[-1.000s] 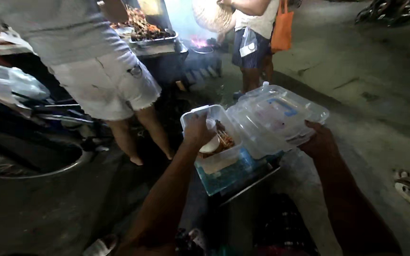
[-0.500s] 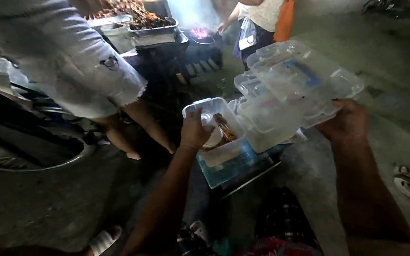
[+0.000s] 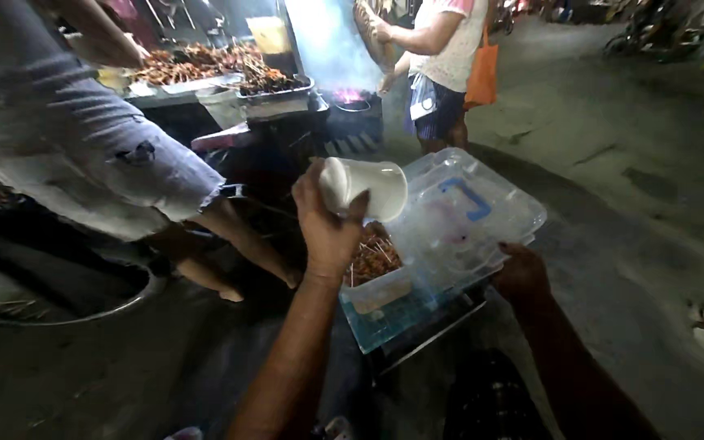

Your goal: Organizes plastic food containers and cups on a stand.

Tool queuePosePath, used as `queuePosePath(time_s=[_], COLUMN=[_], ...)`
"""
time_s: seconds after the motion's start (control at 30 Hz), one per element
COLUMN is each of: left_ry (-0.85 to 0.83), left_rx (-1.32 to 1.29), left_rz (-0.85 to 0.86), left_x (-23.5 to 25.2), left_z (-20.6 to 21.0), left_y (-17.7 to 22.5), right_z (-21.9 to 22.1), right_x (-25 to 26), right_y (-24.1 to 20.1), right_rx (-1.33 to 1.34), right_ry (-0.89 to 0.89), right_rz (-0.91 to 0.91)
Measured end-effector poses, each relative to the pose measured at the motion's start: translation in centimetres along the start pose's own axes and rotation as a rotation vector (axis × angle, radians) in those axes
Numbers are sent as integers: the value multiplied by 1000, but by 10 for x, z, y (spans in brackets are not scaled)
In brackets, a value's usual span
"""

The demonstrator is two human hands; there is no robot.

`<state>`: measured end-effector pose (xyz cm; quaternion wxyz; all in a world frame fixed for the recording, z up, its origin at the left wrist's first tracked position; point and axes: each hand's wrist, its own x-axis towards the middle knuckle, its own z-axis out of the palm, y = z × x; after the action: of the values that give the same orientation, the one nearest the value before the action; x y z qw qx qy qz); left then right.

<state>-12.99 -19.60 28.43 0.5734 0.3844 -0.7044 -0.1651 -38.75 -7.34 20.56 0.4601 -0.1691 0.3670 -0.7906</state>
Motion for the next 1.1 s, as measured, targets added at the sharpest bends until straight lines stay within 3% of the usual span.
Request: queuePosePath(time_s=[0.17,0.33,0.43,0.6,0.77,0.9,1.1], left_ry=[-132,-290,-376,-260,-78,-157,-208], left_rx=[117,240,279,184,201,162,218], left_rz=[166,267,236,39,-281,-555,-646], left_x=[8,16,11,-19,-87,-123,-124], left_z=[22,49,50,6,-42,-48,-45], left_y=[33,46,46,17,-38,-46,-38], right_z=[27,22,21,28,19,31,26], right_x=[-22,-29,-33,-43,-49,-62,-67], right_y=[14,34,39,47,76,91,101], right_rx=[-43,92,111,65,153,91,32], right_ry=[128,-102,-137,-95,-236,-206,-266], right_rz=[78,112,158,215,271,351,362])
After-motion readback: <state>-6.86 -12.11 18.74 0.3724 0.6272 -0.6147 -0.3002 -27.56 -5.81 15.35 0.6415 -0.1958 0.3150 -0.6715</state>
